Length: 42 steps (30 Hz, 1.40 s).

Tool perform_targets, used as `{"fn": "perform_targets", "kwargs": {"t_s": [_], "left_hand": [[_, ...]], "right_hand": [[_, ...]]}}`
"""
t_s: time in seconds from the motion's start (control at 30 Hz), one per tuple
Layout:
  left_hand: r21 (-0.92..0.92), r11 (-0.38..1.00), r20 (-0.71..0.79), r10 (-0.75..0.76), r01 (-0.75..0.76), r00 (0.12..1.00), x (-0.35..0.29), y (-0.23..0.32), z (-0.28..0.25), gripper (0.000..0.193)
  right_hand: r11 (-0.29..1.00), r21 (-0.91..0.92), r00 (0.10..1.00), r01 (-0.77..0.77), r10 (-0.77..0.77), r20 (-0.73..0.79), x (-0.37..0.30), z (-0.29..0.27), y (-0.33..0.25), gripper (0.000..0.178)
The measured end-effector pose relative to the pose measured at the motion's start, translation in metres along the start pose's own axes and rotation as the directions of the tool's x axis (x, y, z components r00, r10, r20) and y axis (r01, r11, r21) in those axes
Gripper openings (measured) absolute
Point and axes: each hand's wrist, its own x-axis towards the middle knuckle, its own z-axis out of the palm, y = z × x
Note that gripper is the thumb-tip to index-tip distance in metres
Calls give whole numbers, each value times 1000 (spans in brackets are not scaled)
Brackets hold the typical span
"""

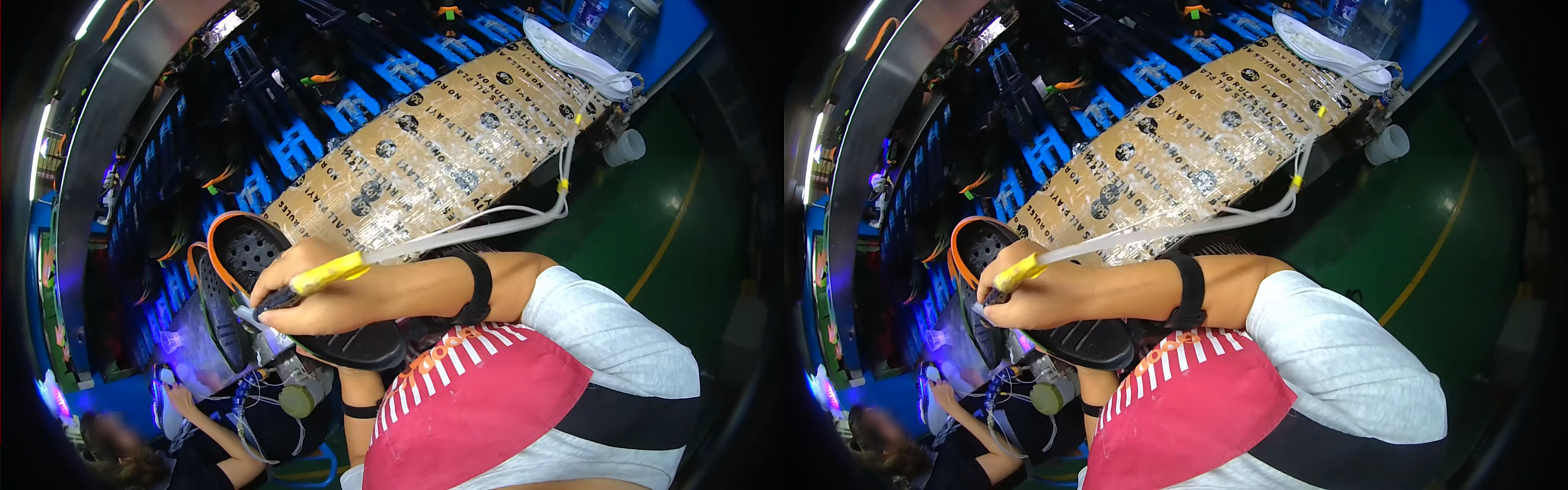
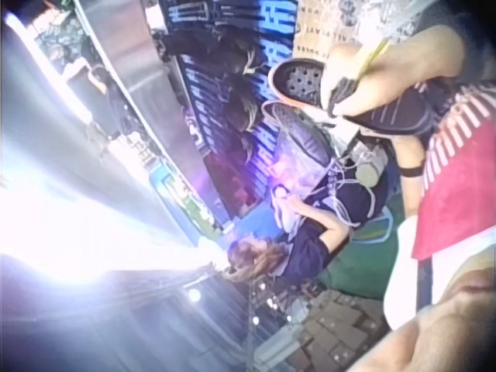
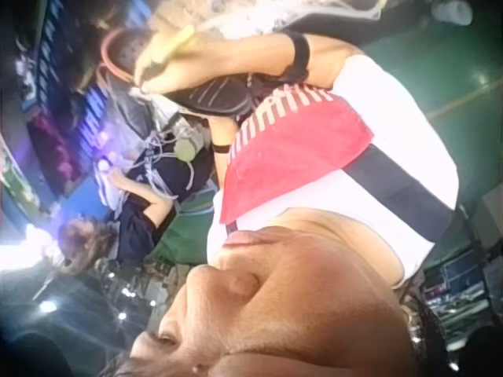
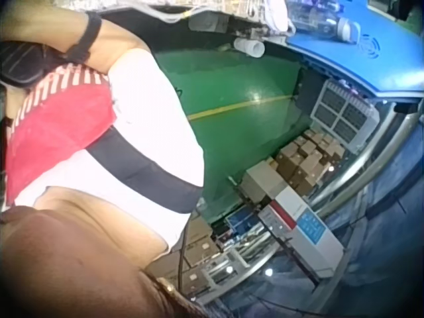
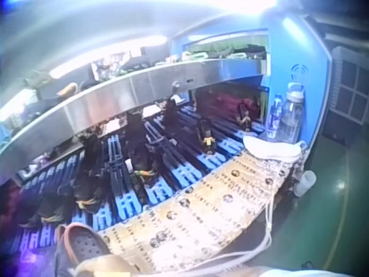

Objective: Applying industrial adhesive to the edges of shoe soles and uppers using a brush and dispenser on a production line.

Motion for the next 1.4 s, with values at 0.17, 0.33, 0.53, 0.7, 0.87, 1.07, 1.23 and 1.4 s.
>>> {"fn": "perform_targets", "kwargs": {"t_s": [0.17,0.33,0.53,0.7,0.87,1.07,1.23,1.4], "left_hand": [[4,1000,-2,-10,10,1000,5,-8,-1,63],[3,1000,53,10,-10,999,30,-9,-4,62],[-28,997,148,76,-73,986,48,1,1,60],[-65,989,208,141,-130,968,49,10,13,59],[-100,980,280,193,-171,940,53,19,22,58],[-94,967,330,256,-238,909,53,27,13,57],[-202,962,286,235,-182,929,53,39,-2,57],[-230,958,259,228,-170,939,47,40,-2,57]], "right_hand": [[955,-279,964,103,-164,-207,-1,-2,2,19],[944,-277,984,176,-169,50,-9,6,8,18],[949,-286,976,133,-176,-130,-24,8,11,14],[880,-412,971,238,-219,94,-35,22,7,16],[996,-25,997,83,-83,8,-38,20,12,19],[960,-92,959,265,-253,124,-44,21,10,21],[980,-45,978,194,-189,93,-46,19,13,23],[927,-129,910,352,-306,279,-48,24,12,25]]}}
